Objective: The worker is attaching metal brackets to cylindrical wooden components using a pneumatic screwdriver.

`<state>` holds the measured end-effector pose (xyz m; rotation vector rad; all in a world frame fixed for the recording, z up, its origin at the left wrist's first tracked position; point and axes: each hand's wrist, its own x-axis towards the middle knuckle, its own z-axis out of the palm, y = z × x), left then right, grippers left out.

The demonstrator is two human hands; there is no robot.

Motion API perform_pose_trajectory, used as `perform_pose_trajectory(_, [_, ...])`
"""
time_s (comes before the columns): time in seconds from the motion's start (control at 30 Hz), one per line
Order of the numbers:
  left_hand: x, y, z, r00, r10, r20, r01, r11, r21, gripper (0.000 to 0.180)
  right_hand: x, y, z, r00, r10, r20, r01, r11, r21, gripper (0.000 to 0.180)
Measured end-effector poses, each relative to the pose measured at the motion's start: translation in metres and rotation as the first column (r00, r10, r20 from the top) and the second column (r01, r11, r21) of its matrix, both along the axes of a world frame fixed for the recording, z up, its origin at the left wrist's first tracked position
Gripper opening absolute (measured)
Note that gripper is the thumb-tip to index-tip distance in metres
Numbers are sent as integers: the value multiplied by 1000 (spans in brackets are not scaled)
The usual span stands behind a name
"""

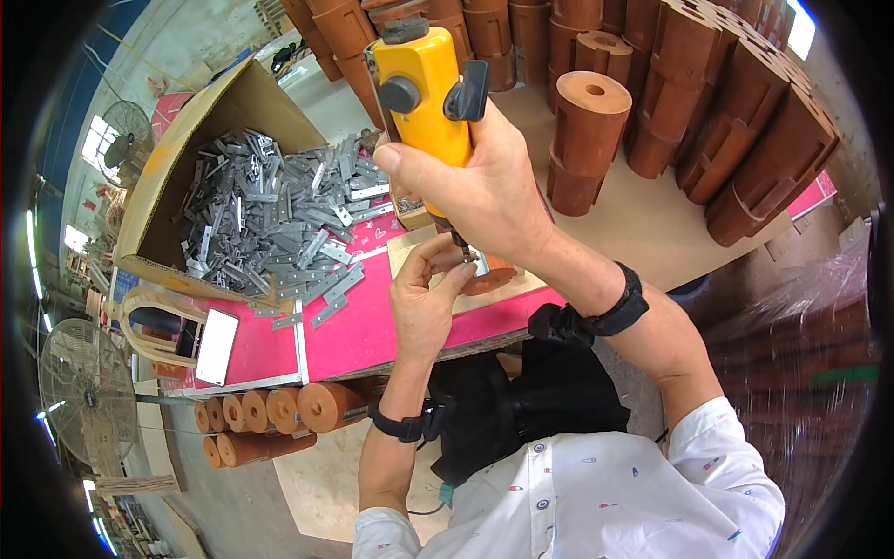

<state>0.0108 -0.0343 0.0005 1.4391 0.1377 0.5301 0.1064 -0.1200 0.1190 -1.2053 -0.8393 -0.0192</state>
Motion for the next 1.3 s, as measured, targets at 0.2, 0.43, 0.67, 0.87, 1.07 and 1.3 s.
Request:
perform_pose_trajectory(0.2, [-1, 0, 1, 999, -4, -45, 3, 1000, -21, 35, -1, 0, -2, 996, -32, 87, 33, 999, -13, 40])
perform_pose_trajectory(0.43, [-1, 0, 2, 999, -26, 20, 27, 996, -86, 31, 0, -1, 1, 997, -23, 75, 24, 999, -20, 40])
perform_pose_trajectory(0.67, [5, 4, 0, 999, 38, -23, -36, 996, 78, 31, 3, 5, -3, 998, -34, 61, 34, 999, 4, 43])
perform_pose_trajectory(0.87, [8, 2, 3, 995, 73, -74, -59, 981, 186, 30, 10, 8, -14, 990, -71, 120, 72, 997, -2, 40])
perform_pose_trajectory(1.07, [9, 3, 1, 989, 93, -116, -62, 968, 245, 29, 12, 9, -20, 990, -61, 129, 59, 998, 14, 40])
perform_pose_trajectory(1.3, [10, 4, 1, 985, 101, -140, -62, 964, 260, 28, 13, 9, -22, 989, -64, 136, 63, 998, 18, 40])
